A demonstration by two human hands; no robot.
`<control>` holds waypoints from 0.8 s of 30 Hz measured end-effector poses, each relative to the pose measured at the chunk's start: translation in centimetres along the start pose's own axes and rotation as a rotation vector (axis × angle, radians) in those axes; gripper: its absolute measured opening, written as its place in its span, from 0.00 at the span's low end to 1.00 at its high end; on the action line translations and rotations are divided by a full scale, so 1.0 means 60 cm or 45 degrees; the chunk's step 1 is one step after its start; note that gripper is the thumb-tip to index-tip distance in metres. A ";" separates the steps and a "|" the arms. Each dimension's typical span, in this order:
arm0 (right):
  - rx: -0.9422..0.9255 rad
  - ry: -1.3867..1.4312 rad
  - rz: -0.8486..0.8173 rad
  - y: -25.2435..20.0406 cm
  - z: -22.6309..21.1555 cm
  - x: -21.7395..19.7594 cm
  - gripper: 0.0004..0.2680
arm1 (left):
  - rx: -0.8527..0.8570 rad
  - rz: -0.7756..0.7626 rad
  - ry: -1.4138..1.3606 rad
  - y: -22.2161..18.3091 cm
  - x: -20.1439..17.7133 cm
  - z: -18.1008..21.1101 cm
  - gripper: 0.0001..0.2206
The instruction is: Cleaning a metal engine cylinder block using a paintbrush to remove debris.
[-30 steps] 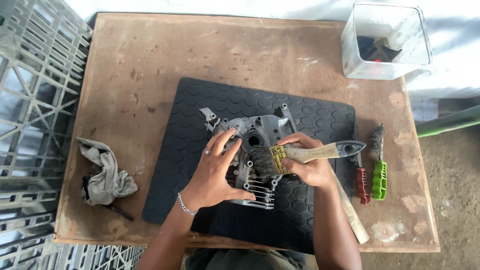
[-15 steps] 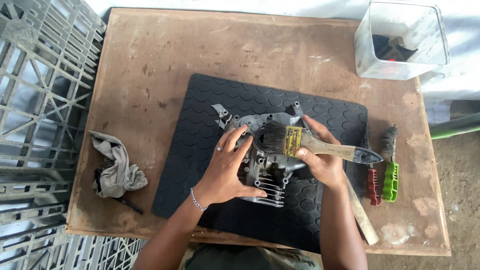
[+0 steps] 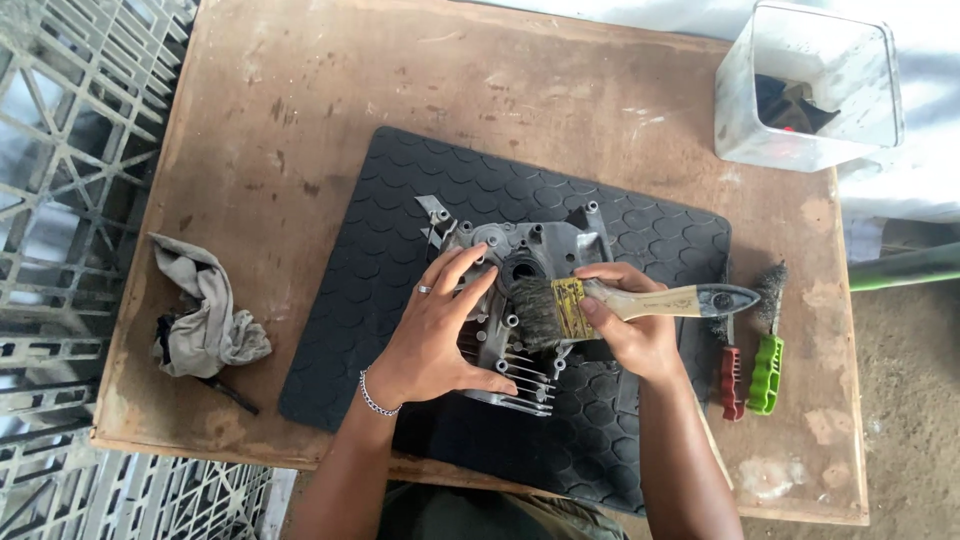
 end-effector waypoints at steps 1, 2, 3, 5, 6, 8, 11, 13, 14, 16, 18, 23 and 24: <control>0.002 0.000 -0.008 -0.002 0.015 -0.003 0.09 | -0.006 0.005 0.000 -0.001 0.000 0.000 0.58; -0.050 -0.034 0.077 -0.004 0.027 -0.011 0.10 | -0.006 0.007 -0.005 -0.002 0.000 0.000 0.58; -0.101 -0.069 0.161 -0.005 0.039 -0.020 0.11 | -0.006 0.008 -0.010 -0.002 0.001 0.000 0.58; -0.136 -0.084 0.211 -0.005 0.036 -0.016 0.12 | -0.006 0.015 -0.006 -0.001 0.001 -0.001 0.58; -0.165 -0.097 0.266 -0.006 0.034 -0.014 0.14 | -0.009 0.015 -0.001 -0.001 0.000 -0.001 0.58; -0.151 -0.100 0.206 -0.002 0.022 -0.011 0.14 | -0.014 0.007 0.009 -0.002 0.002 -0.003 0.58; -0.106 -0.073 0.127 -0.003 0.018 -0.005 0.13 | -0.017 -0.003 0.038 -0.003 0.003 -0.006 0.58; -0.079 -0.046 0.114 -0.005 0.012 0.000 0.13 | -0.007 -0.007 0.055 -0.002 0.002 -0.005 0.58; -0.067 -0.026 0.109 -0.006 0.006 0.002 0.13 | -0.003 -0.010 0.027 0.000 0.000 -0.002 0.57; -0.062 -0.007 0.111 -0.005 0.004 0.000 0.12 | 0.012 -0.013 -0.003 0.004 -0.001 0.002 0.56; -0.026 0.005 0.114 -0.008 0.016 -0.009 0.12 | 0.016 -0.016 0.013 0.003 0.001 0.001 0.56; -0.025 0.050 0.013 -0.010 0.027 -0.017 0.12 | 0.008 -0.018 -0.028 0.003 0.005 0.000 0.57; -0.022 0.074 -0.030 -0.008 0.031 -0.016 0.12 | 0.009 -0.011 -0.048 0.004 0.001 0.002 0.56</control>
Point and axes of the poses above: each hand's wrist, its own y-axis towards the middle knuckle, its own x-axis out of the palm, z = x × y, the point moved 3 cm from there along y, towards the middle knuckle, and after that the axes turned 15 degrees about z, right-handed, at the moved point
